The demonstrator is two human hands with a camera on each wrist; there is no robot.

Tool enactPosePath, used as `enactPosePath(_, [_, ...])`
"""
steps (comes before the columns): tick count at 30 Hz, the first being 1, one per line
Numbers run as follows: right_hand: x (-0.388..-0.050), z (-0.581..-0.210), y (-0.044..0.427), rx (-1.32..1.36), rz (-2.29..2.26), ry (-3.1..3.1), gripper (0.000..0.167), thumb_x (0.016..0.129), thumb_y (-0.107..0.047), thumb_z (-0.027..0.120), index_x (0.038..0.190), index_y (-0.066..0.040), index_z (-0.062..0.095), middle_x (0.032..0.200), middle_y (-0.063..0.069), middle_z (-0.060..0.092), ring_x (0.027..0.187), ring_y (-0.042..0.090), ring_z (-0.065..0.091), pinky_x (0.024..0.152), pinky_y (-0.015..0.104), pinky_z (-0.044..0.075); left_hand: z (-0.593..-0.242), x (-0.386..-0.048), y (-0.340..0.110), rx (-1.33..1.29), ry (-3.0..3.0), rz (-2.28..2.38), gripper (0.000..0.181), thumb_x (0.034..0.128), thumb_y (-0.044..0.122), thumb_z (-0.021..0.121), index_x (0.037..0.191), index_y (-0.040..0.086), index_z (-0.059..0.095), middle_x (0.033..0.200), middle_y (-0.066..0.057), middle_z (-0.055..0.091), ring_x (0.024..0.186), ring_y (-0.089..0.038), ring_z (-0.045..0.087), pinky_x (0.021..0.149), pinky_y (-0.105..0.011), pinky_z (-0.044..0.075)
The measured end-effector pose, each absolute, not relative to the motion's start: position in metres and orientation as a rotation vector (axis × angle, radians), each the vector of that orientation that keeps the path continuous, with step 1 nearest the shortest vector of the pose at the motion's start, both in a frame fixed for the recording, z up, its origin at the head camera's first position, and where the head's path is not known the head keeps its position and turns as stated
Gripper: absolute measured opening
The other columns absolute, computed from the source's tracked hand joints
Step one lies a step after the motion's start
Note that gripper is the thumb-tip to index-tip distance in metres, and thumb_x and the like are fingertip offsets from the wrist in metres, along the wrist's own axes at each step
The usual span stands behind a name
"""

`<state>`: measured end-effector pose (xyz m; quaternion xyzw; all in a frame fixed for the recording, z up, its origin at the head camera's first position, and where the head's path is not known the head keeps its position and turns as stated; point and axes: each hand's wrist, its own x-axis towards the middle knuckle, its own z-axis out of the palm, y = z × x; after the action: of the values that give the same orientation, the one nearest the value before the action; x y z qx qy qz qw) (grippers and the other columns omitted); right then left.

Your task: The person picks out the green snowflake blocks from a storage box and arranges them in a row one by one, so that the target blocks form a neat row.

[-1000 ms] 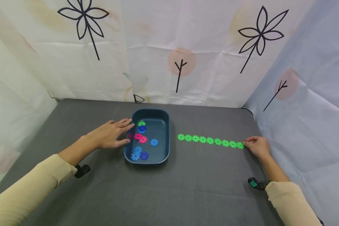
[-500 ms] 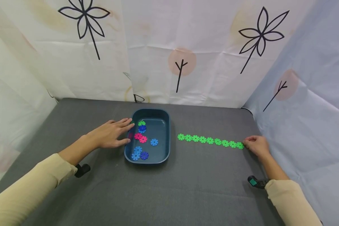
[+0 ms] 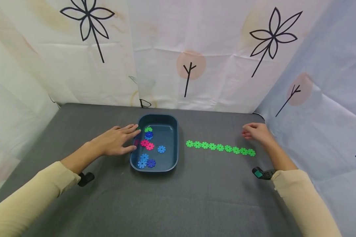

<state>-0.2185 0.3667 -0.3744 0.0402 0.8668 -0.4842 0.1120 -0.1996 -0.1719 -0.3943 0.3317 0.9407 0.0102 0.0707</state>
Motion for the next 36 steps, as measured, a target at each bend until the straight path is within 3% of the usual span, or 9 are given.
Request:
enactPosePath(2, [-0.224,-0.365,0.353,0.05,-1.427,2.491,0.054,0.105,-0.027,0.05,0.136,0.016,0.043,0.093,-0.01,0.071,0.087,0.004,0.07,0.079,0.026,0.057,-0.394,-0.199,-0.172,1.005,2.831,0.037,0.072,0.0979,0.047,0.056,0.152,0.004,0.039,0.159,-0.02,0.031,0.146,-0.036,0.03,0.109,-0.062,0.032])
enactPosePath(5, [-0.231,-0.355,0.33,-0.041,-1.414,2.424,0.055,0.106,-0.027,0.048,0.142,0.014,0.04,0.11,0.003,0.071,0.098,0.008,0.07,0.084,0.025,0.056,-0.393,-0.199,-0.173,1.008,2.834,0.036,0.072,0.0977,0.047,0.056,0.152,0.003,0.039,0.159,-0.02,0.031,0.146,-0.036,0.031,0.108,-0.063,0.033])
enactPosePath(8, [-0.238,-0.346,0.305,-0.129,-1.383,2.379,0.054,0.107,-0.026,0.046,0.146,0.011,0.038,0.132,0.021,0.061,0.113,0.02,0.067,0.092,0.029,0.053,-0.393,-0.199,-0.173,0.999,2.834,0.034,0.072,0.0975,0.048,0.056,0.152,0.004,0.039,0.159,-0.02,0.031,0.146,-0.036,0.031,0.109,-0.062,0.033])
enactPosePath(12, [-0.247,-0.335,0.268,-0.221,-1.365,2.317,0.054,0.108,-0.025,0.044,0.148,0.01,0.035,0.143,0.031,0.048,0.127,0.036,0.056,0.102,0.039,0.047,-0.392,-0.199,-0.174,0.995,2.835,0.03,0.073,0.0973,0.048,0.056,0.152,0.004,0.039,0.159,-0.019,0.031,0.146,-0.036,0.031,0.109,-0.062,0.033])
enactPosePath(19, [-0.263,-0.323,0.208,-0.313,-1.428,2.178,0.053,0.108,-0.02,0.044,0.15,0.01,0.032,0.147,0.03,0.044,0.132,0.039,0.049,0.109,0.046,0.039,-0.393,-0.199,-0.175,1.011,2.84,0.016,0.071,0.0976,0.047,0.056,0.152,0.004,0.04,0.158,-0.02,0.032,0.145,-0.036,0.032,0.108,-0.062,0.034])
enactPosePath(36, [-0.282,-0.34,0.109,-0.321,-1.466,2.063,0.051,0.106,-0.018,0.049,0.147,0.009,0.037,0.143,0.031,0.048,0.128,0.036,0.055,0.108,0.044,0.042,-0.393,-0.198,-0.173,0.988,2.839,0.023,0.072,0.0976,0.048,0.055,0.152,0.004,0.039,0.159,-0.019,0.031,0.146,-0.036,0.03,0.108,-0.062,0.033])
